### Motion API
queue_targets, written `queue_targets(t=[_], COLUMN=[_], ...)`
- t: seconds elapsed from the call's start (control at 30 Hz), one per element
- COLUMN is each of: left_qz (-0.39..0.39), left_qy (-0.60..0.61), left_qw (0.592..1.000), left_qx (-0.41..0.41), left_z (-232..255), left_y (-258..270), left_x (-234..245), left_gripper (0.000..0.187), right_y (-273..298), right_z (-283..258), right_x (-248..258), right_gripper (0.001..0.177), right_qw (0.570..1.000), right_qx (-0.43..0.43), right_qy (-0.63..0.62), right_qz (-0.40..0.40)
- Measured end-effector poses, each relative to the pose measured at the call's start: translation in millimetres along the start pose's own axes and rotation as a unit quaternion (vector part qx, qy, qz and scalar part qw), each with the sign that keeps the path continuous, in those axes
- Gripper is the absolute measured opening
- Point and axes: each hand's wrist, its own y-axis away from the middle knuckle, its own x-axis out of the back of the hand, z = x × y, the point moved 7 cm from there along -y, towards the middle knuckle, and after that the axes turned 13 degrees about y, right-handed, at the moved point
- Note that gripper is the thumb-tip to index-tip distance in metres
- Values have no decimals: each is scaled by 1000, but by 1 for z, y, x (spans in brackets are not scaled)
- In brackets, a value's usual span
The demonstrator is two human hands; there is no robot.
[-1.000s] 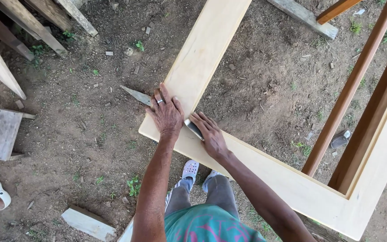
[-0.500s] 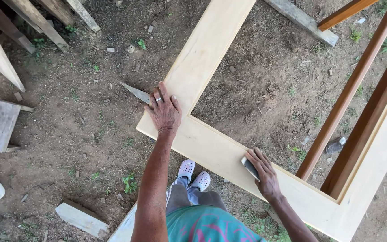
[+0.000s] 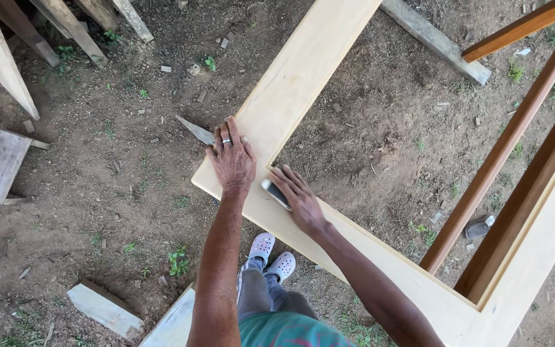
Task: The recorder is sanding a wooden frame using a piece of sandpaper.
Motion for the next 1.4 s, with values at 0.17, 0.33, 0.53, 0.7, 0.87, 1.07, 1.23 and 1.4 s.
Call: queue_targets(t=[0.17, 0.33, 0.53, 0.7, 0.87, 1.07, 1.23, 1.4], left_qz=[16, -2, -11, -12, -17, -25, -20, -22], left_qy=[-6, -4, 1, -9, 1, 11, 18, 26], left_qw=[1000, 1000, 1000, 999, 1000, 999, 999, 999], left_qx=[-4, 7, 23, 29, 25, 27, 27, 34], left_z=[-3, 1, -2, 1, 3, 2, 5, 10], left_y=[-1, -3, -3, -6, -7, -7, -6, -5], left_x=[1, 6, -2, -1, 0, -4, -3, 2], left_gripper=[60, 61, 62, 62, 62, 63, 63, 65], right_y=[-18, 60, 174, 221, 111, 69, 93, 48], right_z=[-18, 16, 97, 194, 159, 158, 173, 144], right_x=[10, 25, 52, 38, 32, -42, -35, -39], right_gripper=[88, 82, 75, 50, 30, 40, 32, 33], right_qw=[997, 999, 985, 862, 893, 927, 922, 949], right_qx=[26, 21, -139, -462, -331, -286, -337, -279], right_qy=[-39, -3, -11, -29, -298, -241, -174, -145], right_qz=[-59, -49, -100, -207, 67, -13, -79, -9])
